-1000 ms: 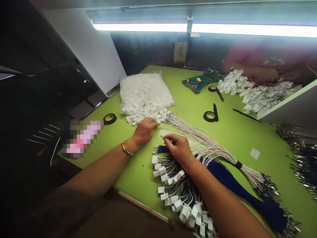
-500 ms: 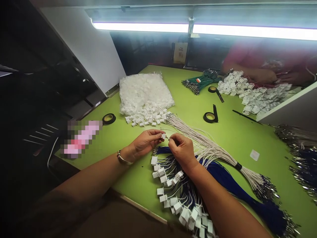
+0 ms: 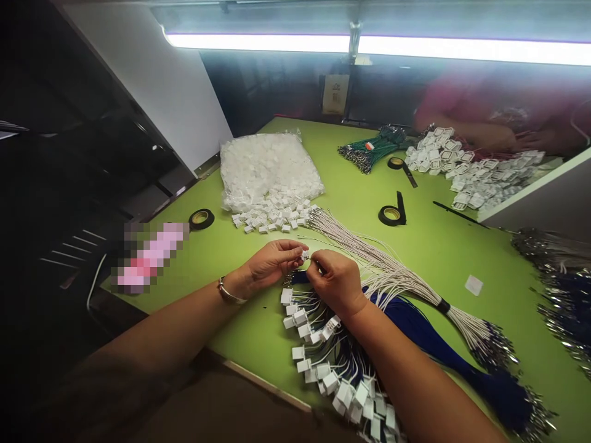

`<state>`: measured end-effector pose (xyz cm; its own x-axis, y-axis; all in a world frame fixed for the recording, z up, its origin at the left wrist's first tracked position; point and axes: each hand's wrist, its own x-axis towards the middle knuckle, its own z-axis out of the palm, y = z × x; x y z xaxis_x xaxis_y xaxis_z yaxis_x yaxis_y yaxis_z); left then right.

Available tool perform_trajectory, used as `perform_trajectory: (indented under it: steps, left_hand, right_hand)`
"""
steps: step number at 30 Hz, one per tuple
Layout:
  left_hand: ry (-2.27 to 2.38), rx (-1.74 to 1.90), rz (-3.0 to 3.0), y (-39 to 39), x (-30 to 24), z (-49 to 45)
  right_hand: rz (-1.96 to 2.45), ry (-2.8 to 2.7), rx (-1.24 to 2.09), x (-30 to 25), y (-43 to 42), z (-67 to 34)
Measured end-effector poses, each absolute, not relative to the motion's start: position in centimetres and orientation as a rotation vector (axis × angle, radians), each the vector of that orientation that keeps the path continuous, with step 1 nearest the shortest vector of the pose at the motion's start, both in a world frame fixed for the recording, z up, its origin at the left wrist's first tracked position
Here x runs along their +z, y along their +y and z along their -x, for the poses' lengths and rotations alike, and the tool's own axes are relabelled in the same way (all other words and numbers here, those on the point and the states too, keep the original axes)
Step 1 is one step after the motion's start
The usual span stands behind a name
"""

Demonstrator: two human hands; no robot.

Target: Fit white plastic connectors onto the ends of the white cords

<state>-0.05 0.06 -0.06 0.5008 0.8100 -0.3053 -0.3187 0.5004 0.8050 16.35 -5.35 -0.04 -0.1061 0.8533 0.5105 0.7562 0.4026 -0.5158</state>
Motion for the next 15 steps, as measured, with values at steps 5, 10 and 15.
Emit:
perform_trajectory:
  steps: [5, 10, 15]
  left_hand:
    - [0.808, 0.747, -0.776, -0.1, 0.2, -0.2]
    - [0.849, 0.787, -0.926, -0.7, 0.4, -0.7]
    - [0.860, 0.893, -1.132, -1.0, 0.9, -1.3]
  right_hand:
    - [1.418, -2.060, -0.124, -0.1, -5.3, -16.4]
    - [1.414, -2.042, -0.026, -0.1, -5.2, -16.1]
    - [1.411, -1.767, 0.380, -0.2, -5.0, -16.3]
